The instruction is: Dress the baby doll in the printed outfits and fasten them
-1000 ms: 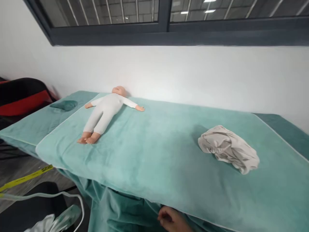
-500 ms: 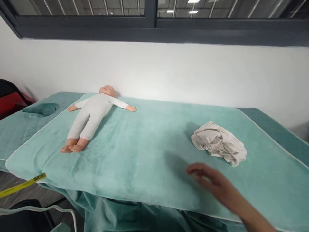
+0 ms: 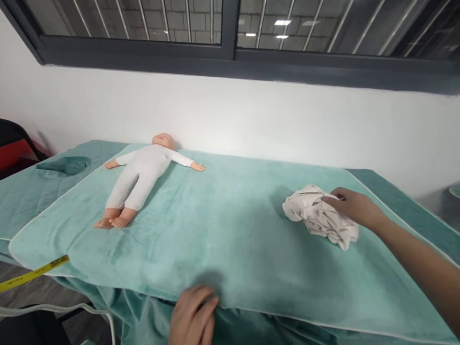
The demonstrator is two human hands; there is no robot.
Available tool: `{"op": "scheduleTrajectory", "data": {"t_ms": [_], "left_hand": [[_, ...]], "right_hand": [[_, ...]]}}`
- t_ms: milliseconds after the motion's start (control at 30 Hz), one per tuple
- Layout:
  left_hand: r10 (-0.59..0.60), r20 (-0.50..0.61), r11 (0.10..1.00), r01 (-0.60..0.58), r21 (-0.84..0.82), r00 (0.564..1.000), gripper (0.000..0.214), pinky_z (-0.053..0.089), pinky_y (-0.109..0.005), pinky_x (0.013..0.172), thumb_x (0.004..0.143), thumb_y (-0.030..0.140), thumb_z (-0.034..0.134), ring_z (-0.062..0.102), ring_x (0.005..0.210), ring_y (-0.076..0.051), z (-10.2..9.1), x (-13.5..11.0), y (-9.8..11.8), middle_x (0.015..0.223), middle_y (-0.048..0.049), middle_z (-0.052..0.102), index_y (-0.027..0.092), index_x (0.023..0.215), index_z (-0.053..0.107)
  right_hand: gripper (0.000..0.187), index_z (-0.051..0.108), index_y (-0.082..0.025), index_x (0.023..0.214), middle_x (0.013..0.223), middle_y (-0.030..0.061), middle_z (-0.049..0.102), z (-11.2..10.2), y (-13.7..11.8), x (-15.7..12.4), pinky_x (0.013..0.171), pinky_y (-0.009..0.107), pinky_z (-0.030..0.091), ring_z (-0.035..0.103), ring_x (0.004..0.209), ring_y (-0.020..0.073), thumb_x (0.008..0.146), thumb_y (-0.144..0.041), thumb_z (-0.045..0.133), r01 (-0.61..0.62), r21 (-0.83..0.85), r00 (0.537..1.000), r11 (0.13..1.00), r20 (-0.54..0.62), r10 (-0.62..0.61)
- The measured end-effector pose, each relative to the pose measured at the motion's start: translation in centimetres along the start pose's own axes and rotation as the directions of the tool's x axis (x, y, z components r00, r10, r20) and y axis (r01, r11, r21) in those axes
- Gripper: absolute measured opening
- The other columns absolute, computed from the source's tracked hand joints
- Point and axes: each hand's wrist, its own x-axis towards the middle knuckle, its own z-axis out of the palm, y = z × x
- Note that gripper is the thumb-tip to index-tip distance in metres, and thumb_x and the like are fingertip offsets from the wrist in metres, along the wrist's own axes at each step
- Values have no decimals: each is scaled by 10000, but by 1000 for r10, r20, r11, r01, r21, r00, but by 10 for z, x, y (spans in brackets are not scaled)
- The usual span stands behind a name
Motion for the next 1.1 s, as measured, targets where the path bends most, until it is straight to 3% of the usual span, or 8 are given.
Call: {"op": "scheduleTrajectory", "data": {"t_ms": [133, 200, 367, 533, 667, 800, 933, 1100], "left_hand": [[-149, 138, 948, 181, -261, 979, 366, 563, -404, 901, 881, 122, 532, 662, 1028, -237, 64, 74, 1, 1094, -96, 699, 259, 1208, 620], [-281, 273, 807, 381, -451, 920, 330, 561, -397, 851, 896, 181, 544, 657, 976, -230, 99, 111, -4, 1087, -97, 681, 267, 1203, 628], [-381, 612, 24, 669, -743, 693, 861, 553, -340, 691, 707, 363, 828, 661, 923, -233, 163, 178, -22, 1380, -174, 521, 288, 1461, 419], [-422, 605, -393, 465, -793, 675, 606, 548, -351, 831, 760, 510, 761, 645, 1058, -244, 172, 194, -40, 1248, -110, 632, 247, 1265, 553], [-562, 608, -510, 343, -789, 561, 463, 523, -354, 904, 710, 334, 820, 677, 964, -208, 170, 189, -50, 991, -33, 698, 216, 1093, 587], [-589, 598, -522, 309, -795, 544, 516, 509, -369, 921, 641, 177, 818, 689, 925, -200, 169, 189, -51, 985, -16, 716, 228, 1100, 587], [-572, 601, -538, 299, -789, 558, 491, 505, -355, 892, 653, 179, 793, 685, 937, -200, 167, 189, -51, 1039, -35, 717, 221, 1101, 598], [-582, 591, -544, 273, -794, 559, 478, 500, -337, 870, 671, 194, 770, 679, 966, -196, 164, 187, -54, 1092, -27, 707, 239, 1113, 594]], "right_hand": [[298, 618, -234, 788, 779, 65, 670, -30, -26, 2, 613, 325, 357, 559, 673, 207, 836, -528, 602, 23, 169, 983, 985, -183, 8], [319, 641, -234, 828, 754, 40, 651, -40, -47, -4, 585, 312, 352, 536, 633, 182, 815, -552, 629, 25, 295, 973, 955, -228, 45], [387, 633, -205, 870, 708, -8, 582, -31, -110, -27, 548, 262, 364, 499, 613, 137, 802, -586, 648, 197, 624, 975, 756, -208, -82], [364, 594, -207, 855, 733, -24, 578, 17, -143, -42, 608, 260, 405, 505, 658, 135, 866, -570, 562, 286, 644, 913, 709, 42, -407], [312, 530, -222, 823, 798, -5, 598, 55, -144, -46, 638, 278, 407, 526, 704, 154, 830, -524, 608, 333, 428, 917, 840, 59, -394], [180, 514, -231, 784, 857, 21, 612, 71, -137, -46, 635, 285, 392, 552, 725, 167, 843, -397, 554, 388, 286, 912, 876, 17, -410], [184, 463, -232, 672, 696, -14, 566, 68, -129, -44, 606, 271, 357, 505, 663, 153, 844, -296, 449, 366, 334, 917, 869, 33, -398], [158, 538, -224, 686, 651, -24, 564, 50, -121, -39, 592, 269, 382, 497, 634, 150, 807, -326, 551, 108, 660, 994, 743, -52, -99]]}}
